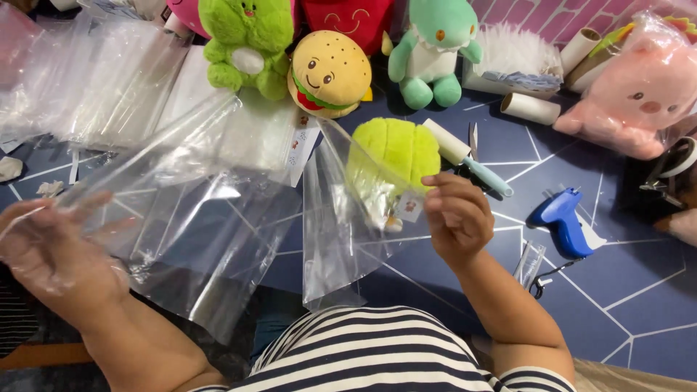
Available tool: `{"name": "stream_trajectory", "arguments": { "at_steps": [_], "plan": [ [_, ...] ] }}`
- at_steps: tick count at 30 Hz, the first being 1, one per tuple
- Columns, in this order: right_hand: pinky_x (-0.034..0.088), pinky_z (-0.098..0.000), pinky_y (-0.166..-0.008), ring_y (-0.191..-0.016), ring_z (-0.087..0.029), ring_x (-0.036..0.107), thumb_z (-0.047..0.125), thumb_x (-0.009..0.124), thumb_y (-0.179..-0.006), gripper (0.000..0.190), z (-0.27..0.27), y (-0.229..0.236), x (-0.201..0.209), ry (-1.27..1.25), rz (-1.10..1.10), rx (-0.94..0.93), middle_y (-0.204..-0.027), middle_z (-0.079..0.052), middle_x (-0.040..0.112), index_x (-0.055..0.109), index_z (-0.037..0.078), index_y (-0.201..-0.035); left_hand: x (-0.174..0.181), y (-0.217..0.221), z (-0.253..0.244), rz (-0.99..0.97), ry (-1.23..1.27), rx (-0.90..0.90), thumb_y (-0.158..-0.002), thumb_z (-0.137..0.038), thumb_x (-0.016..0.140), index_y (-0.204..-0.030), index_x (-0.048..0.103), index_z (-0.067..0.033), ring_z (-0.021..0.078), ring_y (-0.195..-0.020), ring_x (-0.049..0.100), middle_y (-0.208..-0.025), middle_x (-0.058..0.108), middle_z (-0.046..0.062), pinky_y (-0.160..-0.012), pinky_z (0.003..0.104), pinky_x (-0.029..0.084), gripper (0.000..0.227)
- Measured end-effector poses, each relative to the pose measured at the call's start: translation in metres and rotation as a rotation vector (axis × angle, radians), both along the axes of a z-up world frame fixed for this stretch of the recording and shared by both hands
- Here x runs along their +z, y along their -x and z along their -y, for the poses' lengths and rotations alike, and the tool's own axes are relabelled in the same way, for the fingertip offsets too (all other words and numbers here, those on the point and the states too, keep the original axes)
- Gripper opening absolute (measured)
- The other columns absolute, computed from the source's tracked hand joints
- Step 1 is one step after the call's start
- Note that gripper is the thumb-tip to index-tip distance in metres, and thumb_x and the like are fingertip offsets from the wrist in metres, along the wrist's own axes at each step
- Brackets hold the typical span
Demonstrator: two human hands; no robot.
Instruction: The person cleans a green plush toy using a lint roller and then places the toy into a plastic bag, sealing it with a small tie.
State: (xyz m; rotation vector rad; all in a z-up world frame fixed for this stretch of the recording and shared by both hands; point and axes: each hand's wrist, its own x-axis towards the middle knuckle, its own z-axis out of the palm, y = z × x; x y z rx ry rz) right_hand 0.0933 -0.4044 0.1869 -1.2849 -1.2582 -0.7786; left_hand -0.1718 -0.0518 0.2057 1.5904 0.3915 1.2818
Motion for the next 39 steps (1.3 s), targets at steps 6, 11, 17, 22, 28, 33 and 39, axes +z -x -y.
{"name": "stream_trajectory", "arguments": {
  "at_steps": [6, 11, 17, 22, 28, 33, 39],
  "plan": [
    [0.063, -0.0452, -0.081, -0.092, -0.035, 0.071, 0.008, 0.061, -0.1, 0.008, 0.02, 0.003, -0.027, 0.062, 0.254, 0.084, -0.099, -0.015, 0.065, 0.067, 0.002, -0.098, -0.024, -0.026, -0.056, 0.14, 0.224, 0.27, -0.101, -0.059, 0.061, -0.124, 0.056, -0.0127, 0.0203, -0.125, 0.077, -0.132, 0.062, 0.008, -0.079, 0.034, 0.071, 0.052],
    [0.066, -0.0438, -0.074, -0.089, -0.034, 0.072, 0.0, 0.067, -0.095, 0.005, 0.022, 0.007, -0.04, 0.183, 0.396, 0.085, -0.098, -0.016, 0.067, 0.066, 0.0, -0.1, -0.088, -0.055, -0.142, 0.37, 0.178, 0.383, -0.102, -0.015, 0.05, -0.12, 0.065, -0.0099, 0.0332, -0.121, 0.073, -0.131, 0.066, 0.015, -0.086, 0.051, 0.075, 0.024],
    [0.066, -0.0431, -0.072, -0.086, -0.034, 0.072, 0.002, 0.067, -0.095, 0.002, 0.019, 0.011, -0.043, 0.194, 0.412, 0.083, -0.097, -0.016, 0.067, 0.069, 0.0, -0.096, -0.069, -0.086, -0.112, 0.141, -0.574, 0.485, -0.11, 0.006, 0.045, -0.108, 0.056, 0.0053, 0.0393, -0.117, 0.057, -0.12, 0.054, 0.022, -0.103, 0.055, 0.046, 0.011],
    [0.065, -0.0428, -0.073, -0.087, -0.033, 0.071, 0.003, 0.065, -0.097, 0.004, 0.017, 0.008, -0.047, 0.214, 0.396, 0.105, -0.097, -0.015, 0.067, 0.068, 0.001, -0.097, -0.092, -0.097, -0.095, -0.244, -0.895, 0.193, -0.114, 0.01, 0.054, -0.121, 0.063, 0.0109, 0.042, -0.134, 0.054, -0.132, 0.06, 0.026, -0.112, 0.051, 0.052, 0.012],
    [0.065, -0.0435, -0.071, -0.08, -0.029, 0.077, 0.003, 0.074, -0.087, 0.009, 0.005, 0.013, -0.062, 0.046, 0.308, 0.044, -0.088, -0.012, 0.078, 0.079, 0.009, -0.084, -0.112, -0.098, -0.092, -0.872, -0.757, -0.115, -0.076, -0.024, 0.069, -0.132, 0.065, -0.0325, 0.0367, -0.152, 0.041, -0.144, 0.059, -0.002, -0.125, 0.07, 0.015, 0.057],
    [0.066, -0.0405, -0.075, -0.087, -0.031, 0.072, 0.002, 0.069, -0.094, 0.007, 0.017, 0.007, -0.05, 0.249, 0.396, 0.086, -0.099, -0.014, 0.068, 0.069, 0.002, -0.101, -0.095, -0.103, -0.093, -0.953, -0.601, 0.243, -0.09, -0.07, 0.063, -0.144, 0.051, -0.0096, 0.043, -0.143, 0.033, -0.145, 0.047, 0.021, -0.107, 0.077, 0.022, 0.082],
    [0.065, -0.0395, -0.076, -0.087, -0.03, 0.073, 0.002, 0.071, -0.094, 0.006, 0.016, 0.007, -0.051, 0.26, 0.398, 0.077, -0.097, -0.014, 0.069, 0.069, 0.002, -0.099, -0.093, -0.128, -0.109, -1.245, -0.327, 0.069, -0.092, -0.025, 0.059, -0.159, 0.036, -0.0202, 0.0408, -0.151, 0.018, -0.164, 0.025, 0.021, -0.11, 0.077, 0.021, 0.071]
  ]
}}
